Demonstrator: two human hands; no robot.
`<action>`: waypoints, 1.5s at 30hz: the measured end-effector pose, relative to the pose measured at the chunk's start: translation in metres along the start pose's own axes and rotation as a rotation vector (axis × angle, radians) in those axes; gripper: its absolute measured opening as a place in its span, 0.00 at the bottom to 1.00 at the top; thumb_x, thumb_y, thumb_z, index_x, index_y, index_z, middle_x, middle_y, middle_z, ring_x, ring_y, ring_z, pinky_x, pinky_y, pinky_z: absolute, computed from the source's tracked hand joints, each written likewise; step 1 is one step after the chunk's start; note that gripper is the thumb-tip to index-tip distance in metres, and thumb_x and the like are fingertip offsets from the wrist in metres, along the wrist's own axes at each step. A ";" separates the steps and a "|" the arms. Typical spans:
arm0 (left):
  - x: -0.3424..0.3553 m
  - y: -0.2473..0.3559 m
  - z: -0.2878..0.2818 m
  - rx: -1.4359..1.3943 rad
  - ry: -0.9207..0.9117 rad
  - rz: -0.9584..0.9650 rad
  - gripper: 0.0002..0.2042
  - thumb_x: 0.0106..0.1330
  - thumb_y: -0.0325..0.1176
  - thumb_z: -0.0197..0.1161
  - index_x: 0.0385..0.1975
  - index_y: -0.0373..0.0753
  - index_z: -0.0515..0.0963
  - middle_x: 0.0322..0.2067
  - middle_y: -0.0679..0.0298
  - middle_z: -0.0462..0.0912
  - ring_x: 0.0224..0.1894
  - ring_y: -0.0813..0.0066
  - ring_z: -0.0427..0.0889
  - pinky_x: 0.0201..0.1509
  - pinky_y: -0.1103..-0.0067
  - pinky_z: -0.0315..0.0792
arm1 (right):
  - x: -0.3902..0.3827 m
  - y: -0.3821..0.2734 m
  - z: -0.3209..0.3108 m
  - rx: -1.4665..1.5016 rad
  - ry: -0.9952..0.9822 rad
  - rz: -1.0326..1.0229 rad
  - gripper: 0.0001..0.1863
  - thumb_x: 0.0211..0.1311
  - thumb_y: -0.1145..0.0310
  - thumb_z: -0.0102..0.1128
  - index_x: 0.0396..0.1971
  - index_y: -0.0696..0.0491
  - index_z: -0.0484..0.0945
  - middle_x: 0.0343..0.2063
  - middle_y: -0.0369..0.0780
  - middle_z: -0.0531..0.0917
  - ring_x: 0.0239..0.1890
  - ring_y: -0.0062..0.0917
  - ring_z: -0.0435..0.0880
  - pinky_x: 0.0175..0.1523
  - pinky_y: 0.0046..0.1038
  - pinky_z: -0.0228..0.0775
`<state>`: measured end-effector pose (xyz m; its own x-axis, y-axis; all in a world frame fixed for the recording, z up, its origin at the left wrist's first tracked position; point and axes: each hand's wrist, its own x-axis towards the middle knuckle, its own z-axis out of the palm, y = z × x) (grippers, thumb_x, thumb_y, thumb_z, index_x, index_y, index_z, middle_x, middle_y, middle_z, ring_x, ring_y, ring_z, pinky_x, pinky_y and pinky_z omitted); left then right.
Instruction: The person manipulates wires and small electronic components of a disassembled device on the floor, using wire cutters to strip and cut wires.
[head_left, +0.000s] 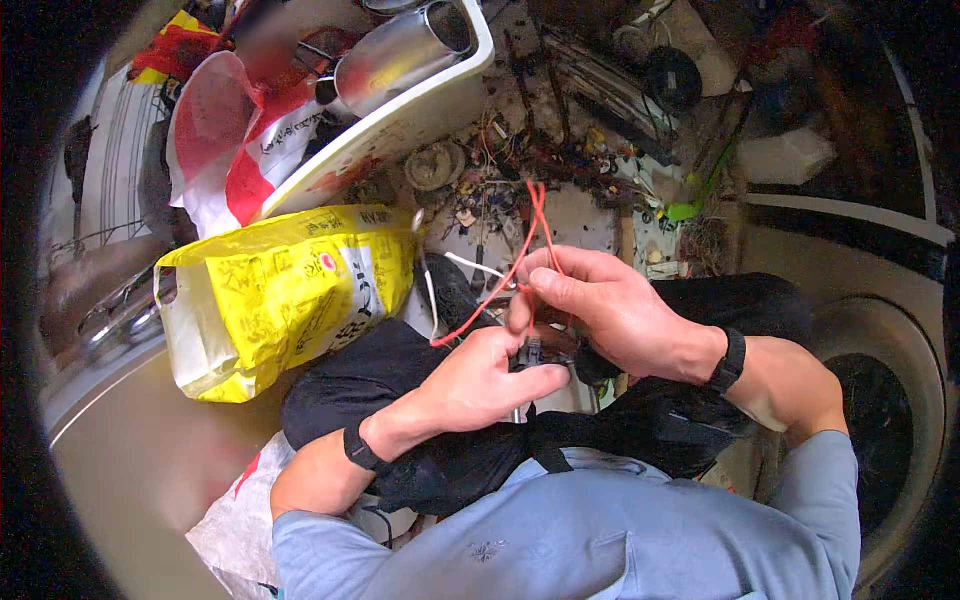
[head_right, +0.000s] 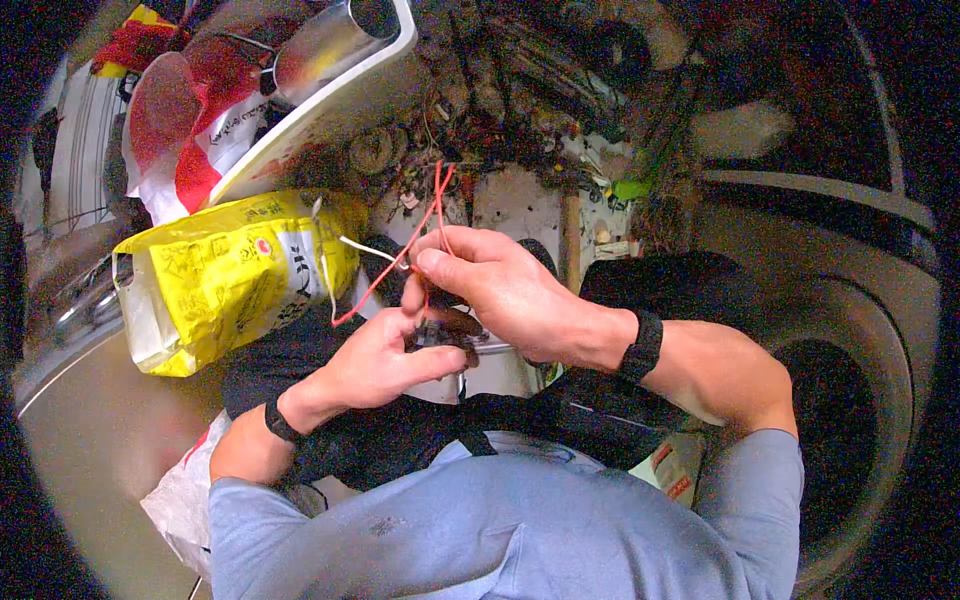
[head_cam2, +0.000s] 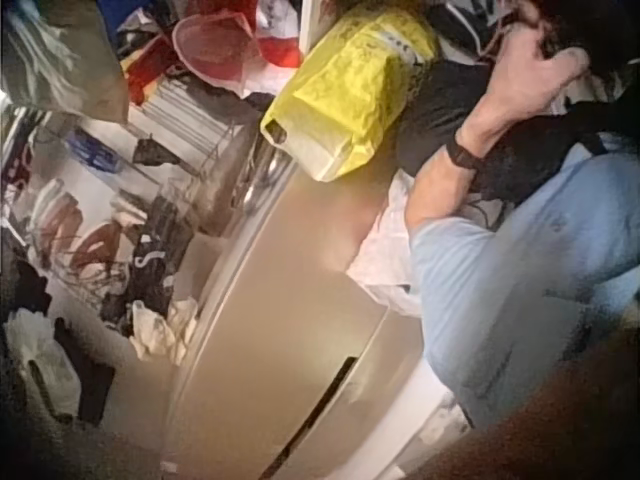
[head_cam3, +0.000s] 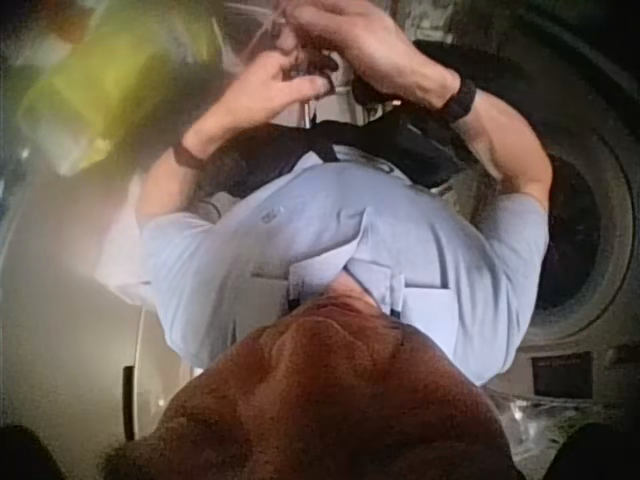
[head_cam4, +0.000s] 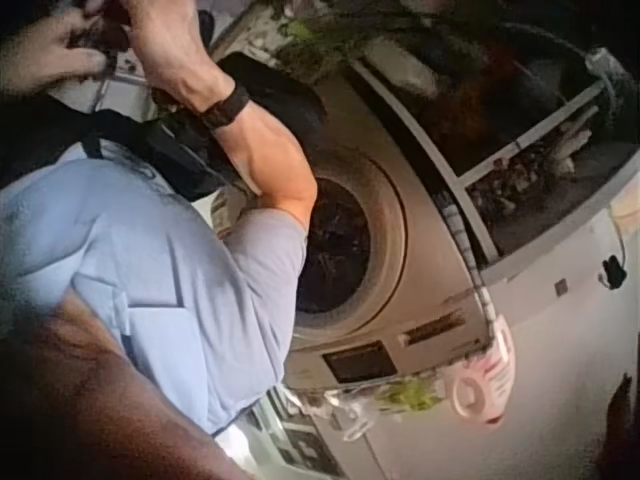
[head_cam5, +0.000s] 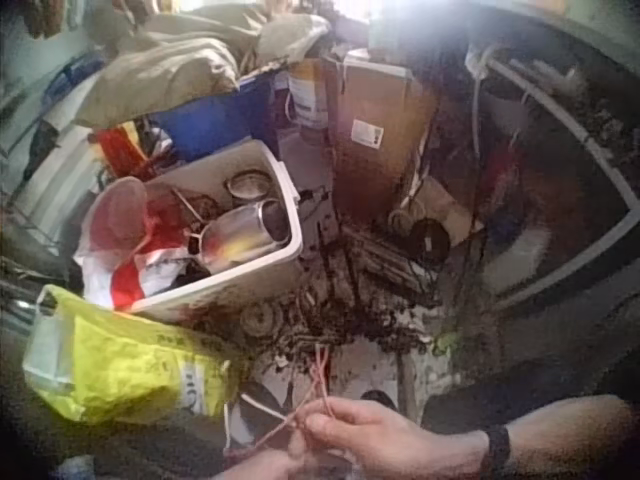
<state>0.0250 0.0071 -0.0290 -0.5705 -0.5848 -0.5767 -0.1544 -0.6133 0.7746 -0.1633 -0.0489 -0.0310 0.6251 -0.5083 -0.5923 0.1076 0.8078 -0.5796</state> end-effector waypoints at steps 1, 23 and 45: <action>0.000 0.000 0.000 -0.046 -0.030 -0.058 0.17 0.64 0.38 0.69 0.47 0.33 0.80 0.42 0.64 0.84 0.46 0.79 0.80 0.53 0.78 0.73 | -0.001 0.002 0.001 0.020 -0.023 -0.039 0.13 0.77 0.63 0.47 0.47 0.57 0.74 0.33 0.34 0.80 0.37 0.16 0.76 0.45 0.22 0.69; -0.026 -0.010 0.012 0.414 -0.388 -0.016 0.18 0.62 0.48 0.65 0.36 0.36 0.82 0.29 0.47 0.83 0.31 0.48 0.84 0.37 0.62 0.78 | -0.071 -0.015 0.003 -0.293 -0.380 -0.103 0.13 0.78 0.61 0.45 0.43 0.55 0.73 0.29 0.36 0.75 0.33 0.22 0.74 0.40 0.28 0.70; -0.010 0.002 -0.021 -0.232 0.192 -0.012 0.17 0.66 0.29 0.67 0.52 0.35 0.75 0.42 0.66 0.84 0.44 0.83 0.80 0.51 0.81 0.75 | 0.057 -0.033 -0.061 -0.906 0.428 -0.395 0.12 0.71 0.63 0.53 0.37 0.59 0.77 0.23 0.40 0.74 0.27 0.21 0.72 0.33 0.31 0.66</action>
<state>0.0471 0.0006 -0.0268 -0.4037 -0.6527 -0.6412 0.0411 -0.7130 0.6999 -0.1784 -0.1225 -0.0793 0.3301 -0.8890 -0.3173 -0.4799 0.1314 -0.8674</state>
